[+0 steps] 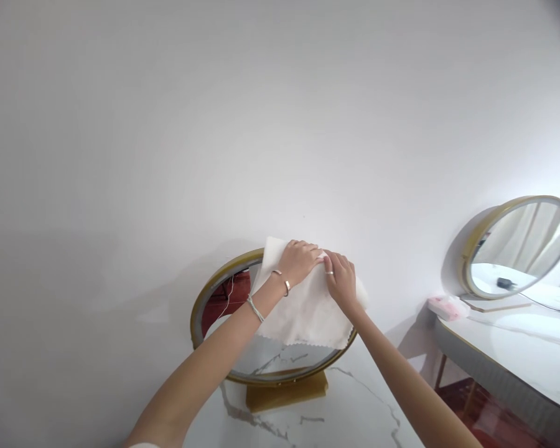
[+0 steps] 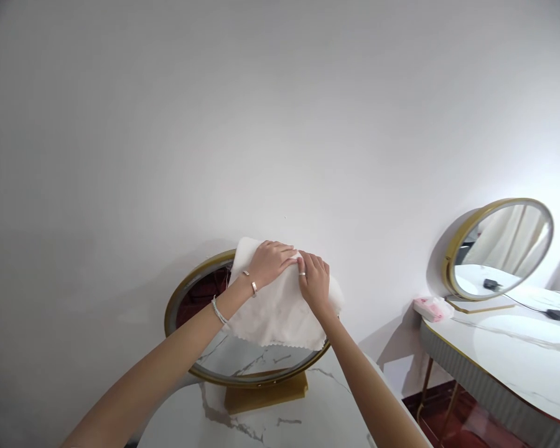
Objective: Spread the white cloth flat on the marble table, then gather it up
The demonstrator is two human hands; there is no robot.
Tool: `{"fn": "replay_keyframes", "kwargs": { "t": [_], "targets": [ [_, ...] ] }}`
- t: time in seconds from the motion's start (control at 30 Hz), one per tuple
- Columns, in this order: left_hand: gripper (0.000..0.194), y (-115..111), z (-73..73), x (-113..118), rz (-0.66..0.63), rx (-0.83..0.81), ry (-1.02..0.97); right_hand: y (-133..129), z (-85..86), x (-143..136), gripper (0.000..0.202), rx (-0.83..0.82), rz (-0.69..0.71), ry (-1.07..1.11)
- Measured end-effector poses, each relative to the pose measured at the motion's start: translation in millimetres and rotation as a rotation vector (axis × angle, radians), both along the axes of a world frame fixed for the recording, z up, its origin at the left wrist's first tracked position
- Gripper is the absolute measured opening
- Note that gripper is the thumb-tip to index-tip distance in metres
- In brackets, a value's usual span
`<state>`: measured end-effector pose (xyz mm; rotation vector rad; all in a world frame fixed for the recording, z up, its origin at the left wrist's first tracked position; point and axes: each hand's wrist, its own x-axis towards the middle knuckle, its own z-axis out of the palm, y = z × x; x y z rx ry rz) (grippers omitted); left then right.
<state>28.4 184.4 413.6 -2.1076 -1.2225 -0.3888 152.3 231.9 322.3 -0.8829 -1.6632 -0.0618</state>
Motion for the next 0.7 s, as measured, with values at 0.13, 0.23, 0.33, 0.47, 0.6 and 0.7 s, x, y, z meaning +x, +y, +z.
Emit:
{"fn": "replay_keyframes", "kwargs": {
  "t": [0.13,0.23,0.33,0.47,0.6,0.7],
  "targets": [
    [0.014,23,-24.6,34,-0.100,0.002,0.146,0,-53.1,19,0.042,-0.042,-0.137,0.141],
    [0.015,28,-36.5,36,-0.150,0.016,0.137,-2,-73.7,24,0.044,-0.059,-0.120,0.109],
    [0.014,19,-30.6,12,-0.161,0.109,0.013,-8,-58.0,16,0.040,0.002,-0.133,0.035],
    [0.019,-14,-13.7,-48,-0.115,0.240,-0.253,-18,-3.5,-24,0.038,0.184,-0.145,-0.096],
    [0.031,-54,-24.9,-119,-0.035,0.325,-0.481,-32,33.5,-85,0.043,0.354,-0.052,-0.283],
    [0.038,-79,-56.0,-164,0.039,0.372,-0.641,-42,32.6,-124,0.049,0.488,0.040,-0.465]
  ]
}}
